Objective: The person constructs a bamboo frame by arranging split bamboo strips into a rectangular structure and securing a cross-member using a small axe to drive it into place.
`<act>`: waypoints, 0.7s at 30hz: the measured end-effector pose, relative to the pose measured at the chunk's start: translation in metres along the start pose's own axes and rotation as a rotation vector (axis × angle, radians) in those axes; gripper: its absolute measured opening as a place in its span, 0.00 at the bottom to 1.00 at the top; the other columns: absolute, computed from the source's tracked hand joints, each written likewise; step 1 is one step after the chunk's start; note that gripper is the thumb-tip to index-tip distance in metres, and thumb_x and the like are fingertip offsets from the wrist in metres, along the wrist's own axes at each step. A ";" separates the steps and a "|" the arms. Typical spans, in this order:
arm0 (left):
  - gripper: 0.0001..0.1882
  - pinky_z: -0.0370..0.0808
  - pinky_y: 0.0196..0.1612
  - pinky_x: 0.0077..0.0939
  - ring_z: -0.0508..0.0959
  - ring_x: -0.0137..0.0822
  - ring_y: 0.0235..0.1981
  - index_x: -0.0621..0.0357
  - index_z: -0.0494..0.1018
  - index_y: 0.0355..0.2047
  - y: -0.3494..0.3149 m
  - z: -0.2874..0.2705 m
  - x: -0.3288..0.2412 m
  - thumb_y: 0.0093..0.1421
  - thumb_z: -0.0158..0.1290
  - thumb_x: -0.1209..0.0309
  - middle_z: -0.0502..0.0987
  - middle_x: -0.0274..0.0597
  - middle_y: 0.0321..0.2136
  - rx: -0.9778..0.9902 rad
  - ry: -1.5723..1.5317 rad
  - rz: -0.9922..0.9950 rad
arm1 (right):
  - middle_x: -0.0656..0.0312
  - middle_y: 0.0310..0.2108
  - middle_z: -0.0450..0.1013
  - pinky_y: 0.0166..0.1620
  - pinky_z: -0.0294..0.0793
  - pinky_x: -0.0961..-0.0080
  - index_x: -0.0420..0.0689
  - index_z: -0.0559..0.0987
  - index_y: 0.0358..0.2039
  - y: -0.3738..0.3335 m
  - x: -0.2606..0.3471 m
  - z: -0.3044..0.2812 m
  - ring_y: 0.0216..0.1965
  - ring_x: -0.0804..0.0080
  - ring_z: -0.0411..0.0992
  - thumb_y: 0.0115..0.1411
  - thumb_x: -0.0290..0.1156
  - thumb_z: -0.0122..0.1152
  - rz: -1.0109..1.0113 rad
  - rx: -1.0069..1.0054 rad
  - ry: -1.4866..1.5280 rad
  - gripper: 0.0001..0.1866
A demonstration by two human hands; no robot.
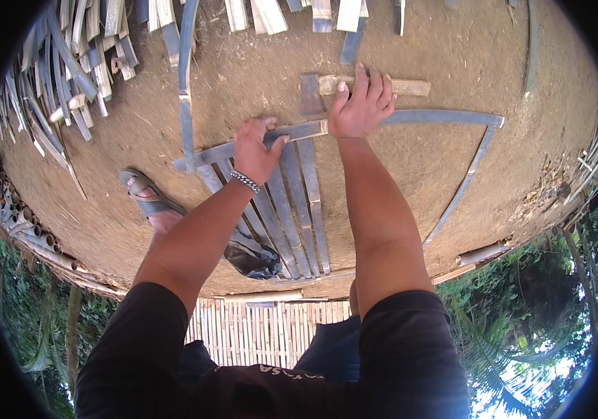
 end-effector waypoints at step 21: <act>0.19 0.77 0.53 0.42 0.79 0.56 0.48 0.63 0.78 0.48 -0.122 0.038 -0.023 0.57 0.63 0.69 0.80 0.55 0.44 -0.168 -0.129 -0.505 | 0.51 0.70 0.52 0.70 0.34 0.37 0.49 0.61 0.70 0.000 0.002 0.016 0.75 0.49 0.39 0.70 0.48 0.48 0.046 0.304 0.021 0.32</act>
Point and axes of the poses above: each hand's wrist, its own y-axis towards the middle knuckle, its own z-axis out of the palm, x = y × z, the point moved 8 cm from there along y, towards the middle knuckle
